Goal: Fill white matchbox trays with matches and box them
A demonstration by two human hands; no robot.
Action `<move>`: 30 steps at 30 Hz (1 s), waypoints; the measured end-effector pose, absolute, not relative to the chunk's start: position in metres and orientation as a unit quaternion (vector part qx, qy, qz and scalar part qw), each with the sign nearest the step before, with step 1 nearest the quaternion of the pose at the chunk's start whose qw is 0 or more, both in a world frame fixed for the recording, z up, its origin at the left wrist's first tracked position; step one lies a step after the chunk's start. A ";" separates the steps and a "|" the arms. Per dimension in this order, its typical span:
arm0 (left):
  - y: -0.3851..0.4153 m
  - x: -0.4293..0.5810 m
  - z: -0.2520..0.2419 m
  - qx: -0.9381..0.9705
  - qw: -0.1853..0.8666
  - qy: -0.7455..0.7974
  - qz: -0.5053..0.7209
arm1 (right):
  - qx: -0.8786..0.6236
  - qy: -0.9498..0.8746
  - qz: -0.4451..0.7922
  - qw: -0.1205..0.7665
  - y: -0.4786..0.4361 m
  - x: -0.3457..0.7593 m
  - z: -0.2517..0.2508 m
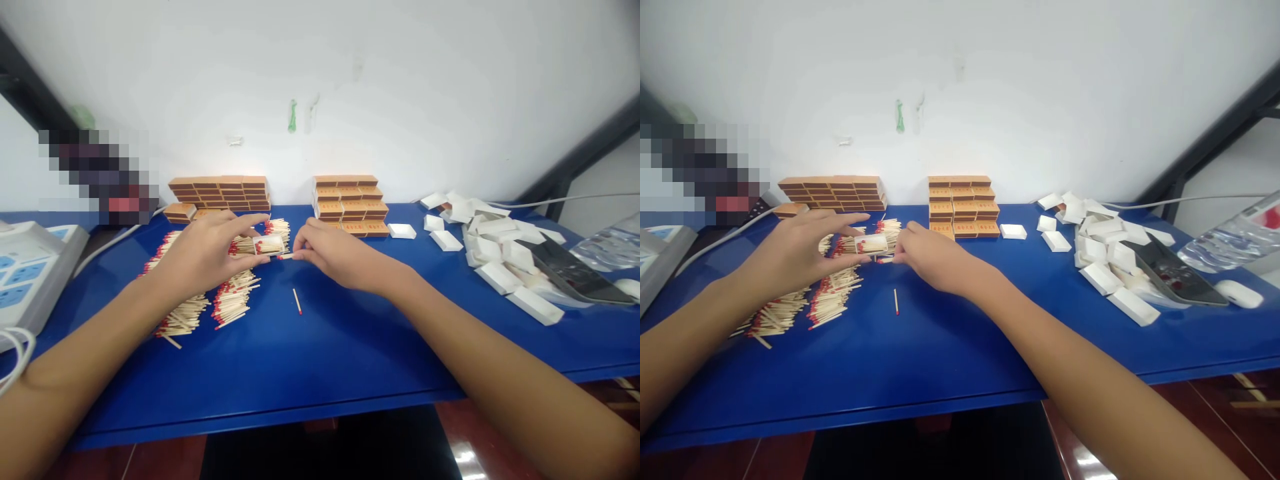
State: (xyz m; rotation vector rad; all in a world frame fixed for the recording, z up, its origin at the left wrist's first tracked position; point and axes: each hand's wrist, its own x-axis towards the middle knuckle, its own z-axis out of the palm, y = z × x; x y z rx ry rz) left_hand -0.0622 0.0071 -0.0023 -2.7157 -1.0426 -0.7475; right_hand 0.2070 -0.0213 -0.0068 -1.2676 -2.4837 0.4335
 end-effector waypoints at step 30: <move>-0.004 -0.052 -0.007 -0.914 0.053 -0.303 -0.264 | -0.464 -0.859 0.096 0.195 -0.026 0.194 -0.012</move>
